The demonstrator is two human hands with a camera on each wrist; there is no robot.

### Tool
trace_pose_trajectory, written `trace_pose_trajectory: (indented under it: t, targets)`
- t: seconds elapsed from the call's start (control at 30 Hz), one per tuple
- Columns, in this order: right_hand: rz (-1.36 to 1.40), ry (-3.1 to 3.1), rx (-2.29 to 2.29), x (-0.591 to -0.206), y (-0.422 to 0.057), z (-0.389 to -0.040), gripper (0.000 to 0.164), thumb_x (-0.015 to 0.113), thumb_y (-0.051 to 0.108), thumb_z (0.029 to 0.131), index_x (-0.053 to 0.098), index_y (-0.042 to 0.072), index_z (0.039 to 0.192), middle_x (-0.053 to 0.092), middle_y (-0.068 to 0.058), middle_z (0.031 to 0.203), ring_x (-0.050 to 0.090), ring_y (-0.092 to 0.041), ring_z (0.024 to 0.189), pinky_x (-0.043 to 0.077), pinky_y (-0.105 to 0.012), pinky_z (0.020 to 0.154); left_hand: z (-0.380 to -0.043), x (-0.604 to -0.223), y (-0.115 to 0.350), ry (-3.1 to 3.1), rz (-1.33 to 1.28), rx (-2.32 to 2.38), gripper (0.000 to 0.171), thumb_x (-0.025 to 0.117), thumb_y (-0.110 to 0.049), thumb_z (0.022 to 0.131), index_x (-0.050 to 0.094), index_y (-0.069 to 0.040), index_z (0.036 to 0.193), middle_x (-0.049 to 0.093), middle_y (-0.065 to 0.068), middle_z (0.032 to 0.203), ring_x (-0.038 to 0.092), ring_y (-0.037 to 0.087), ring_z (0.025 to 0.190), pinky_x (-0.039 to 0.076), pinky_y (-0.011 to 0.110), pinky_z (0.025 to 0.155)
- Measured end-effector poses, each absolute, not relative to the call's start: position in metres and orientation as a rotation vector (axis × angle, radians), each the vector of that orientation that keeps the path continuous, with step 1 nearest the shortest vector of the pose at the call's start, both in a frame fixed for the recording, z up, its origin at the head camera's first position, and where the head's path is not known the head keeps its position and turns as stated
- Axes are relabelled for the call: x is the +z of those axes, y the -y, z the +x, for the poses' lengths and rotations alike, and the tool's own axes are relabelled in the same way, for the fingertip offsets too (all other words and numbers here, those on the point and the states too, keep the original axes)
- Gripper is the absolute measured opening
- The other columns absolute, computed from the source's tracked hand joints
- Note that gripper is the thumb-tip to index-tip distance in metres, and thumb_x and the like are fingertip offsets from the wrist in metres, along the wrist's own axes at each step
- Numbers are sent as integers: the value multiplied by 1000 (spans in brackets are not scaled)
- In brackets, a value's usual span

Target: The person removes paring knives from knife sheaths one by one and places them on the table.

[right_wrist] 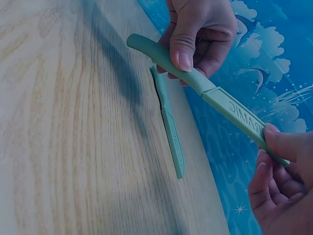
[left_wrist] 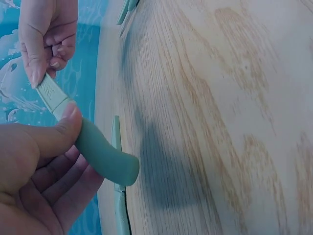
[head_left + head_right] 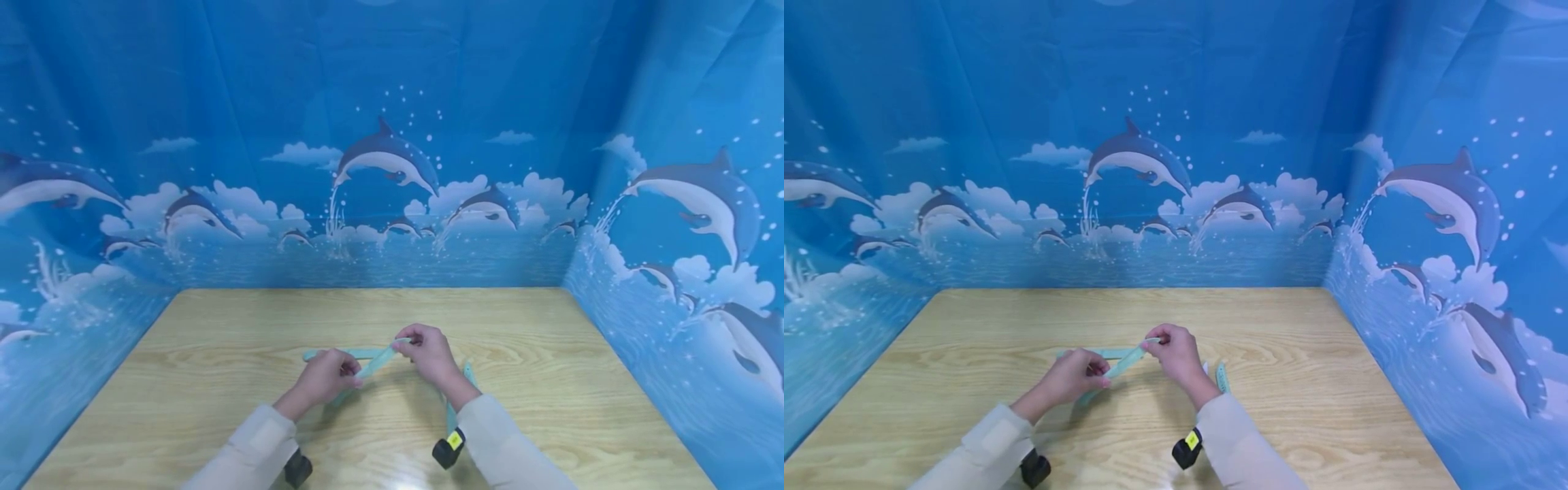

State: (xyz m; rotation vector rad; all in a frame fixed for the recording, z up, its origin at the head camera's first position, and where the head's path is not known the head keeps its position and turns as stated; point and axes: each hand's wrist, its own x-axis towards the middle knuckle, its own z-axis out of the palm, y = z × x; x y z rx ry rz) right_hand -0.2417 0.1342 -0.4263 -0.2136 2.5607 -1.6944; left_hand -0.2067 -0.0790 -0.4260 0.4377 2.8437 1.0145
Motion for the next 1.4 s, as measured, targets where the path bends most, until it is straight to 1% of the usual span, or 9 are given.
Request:
trace_pose_trajectory:
  t: [0.2,0.3,0.47,0.53,0.67,0.8,0.93,1.2,1.4]
  targets:
    - [-178,-2513,-1746,-426,-134,-241,13,71,19,90,69,8,98,64,-4,83,62,-36,84,56,-46,71,-206,-427,76,-2818,494,980,10,79,-15,80,69,-12,80,61,-8,70,54,7,64,48,22,58]
    - [-164,-2509,-1752,-426,-134,-241,17,72,22,89,68,8,100,65,-4,84,62,-36,84,56,-47,73,-205,-427,75,-2803,519,974,10,78,-15,82,68,-13,80,59,-9,69,53,7,63,46,21,58]
    - [-132,-2479,-1798,-428,-134,-242,20,71,20,90,67,6,103,66,-5,83,63,-33,81,56,-48,74,-203,-426,73,-2776,535,1014,13,79,-15,81,67,-11,80,58,-7,69,53,8,63,46,21,57]
    - [-126,-2454,-1836,-428,-134,-242,20,71,18,90,67,5,104,67,-10,83,64,-34,80,57,-47,74,-202,-426,72,-2751,532,1052,15,79,-15,81,66,-10,80,59,-6,70,53,8,62,47,21,55]
    - [-83,-2391,-1912,-428,-133,-242,21,72,18,89,66,3,104,70,-10,82,66,-33,79,59,-38,71,-200,-426,68,-2702,497,1117,18,80,-16,80,63,-9,79,59,-4,70,55,9,60,49,21,53]
    - [-36,-2351,-1952,-427,-132,-244,23,72,20,89,66,2,103,71,-4,80,66,-19,71,59,-29,67,-200,-426,64,-2670,468,1159,18,79,-16,80,63,-9,80,60,-4,71,56,9,60,51,21,53]
    - [-15,-2307,-1995,-426,-131,-244,23,72,19,89,65,0,100,71,-5,78,65,-12,65,59,-27,65,-202,-428,63,-2624,454,1230,17,79,-15,80,63,-8,81,61,-3,72,58,10,61,53,22,53]
    - [-43,-2201,-2032,-423,-128,-240,21,70,15,90,62,-3,98,70,-6,79,65,-11,65,59,-26,66,-200,-430,61,-2590,380,1295,16,78,-13,80,64,-7,83,61,-1,72,58,12,61,54,23,54]
    - [-74,-2156,-2028,-424,-127,-238,18,68,14,92,61,-2,93,70,-6,79,64,-12,67,59,-27,67,-198,-428,56,-2574,304,1341,17,78,-13,81,63,-7,86,62,1,75,60,13,64,56,27,57]
